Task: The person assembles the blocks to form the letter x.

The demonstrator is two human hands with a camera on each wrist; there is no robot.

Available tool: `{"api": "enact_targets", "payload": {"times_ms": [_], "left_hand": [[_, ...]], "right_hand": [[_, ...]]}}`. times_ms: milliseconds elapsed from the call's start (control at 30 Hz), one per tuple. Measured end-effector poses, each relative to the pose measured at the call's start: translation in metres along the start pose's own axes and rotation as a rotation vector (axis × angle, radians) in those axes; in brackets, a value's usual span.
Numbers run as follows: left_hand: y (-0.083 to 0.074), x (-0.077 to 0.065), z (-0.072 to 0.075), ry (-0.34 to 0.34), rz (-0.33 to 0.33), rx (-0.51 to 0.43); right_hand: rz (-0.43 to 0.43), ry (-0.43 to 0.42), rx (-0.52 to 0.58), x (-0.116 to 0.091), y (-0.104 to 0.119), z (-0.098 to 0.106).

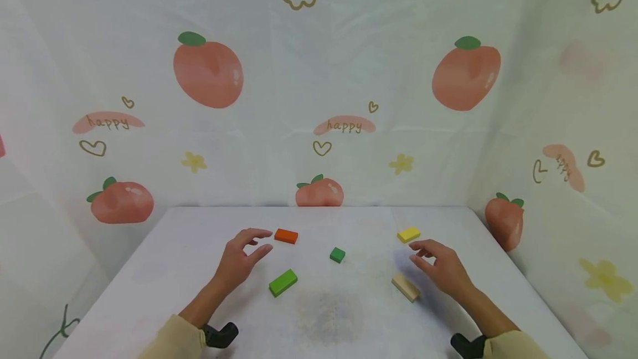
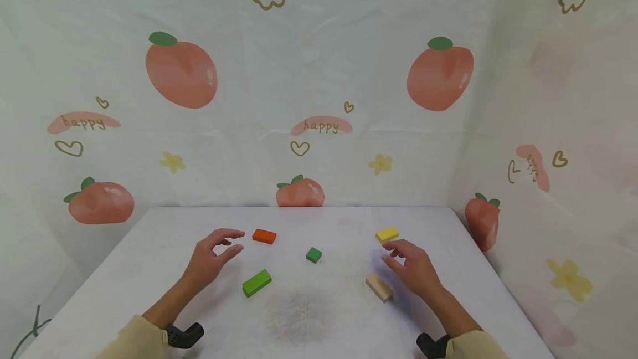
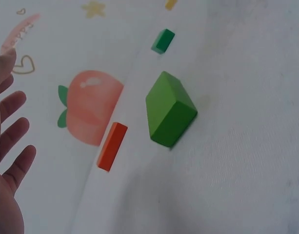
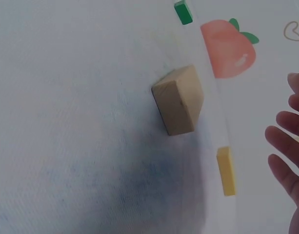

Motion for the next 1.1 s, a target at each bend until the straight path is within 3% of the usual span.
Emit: {"api": "enact_targets", "payload": {"times_ms": [167, 467, 600, 833, 1100], "left_hand": [[0.001, 0.001, -0.012, 0.005, 0.053, -0.058], [0.011, 0.004, -0.036, 0.047, 0.212, -0.141], [0.011, 0.005, -0.046, 0.07, 0.219, -0.164], [0.003, 0.013, -0.064, 0.126, 0.153, -0.221], [0.007, 0.021, -0.088, 0.176, 0.227, -0.256]], "right_hand": [[-0.029, 0.059, 0.007, 0.0, -0.001, -0.007], [-0.075, 0.214, 0.04, 0.001, -0.001, -0.015], [-0.079, 0.256, 0.035, 0.001, 0.001, -0.016], [-0.072, 0.331, 0.049, 0.001, -0.002, -0.023], [-0.15, 0.388, 0.047, 0.0, -0.003, -0.029]]}}
Point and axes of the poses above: each hand's wrist, its own x-axis towards the middle knuckle, its own z-axis out of the back of the hand, y = z × x, the point moved 4 cm from there along x, towards the middle knuckle, and after that the axes turned 5 degrees about -z, right-handed, at the moved point
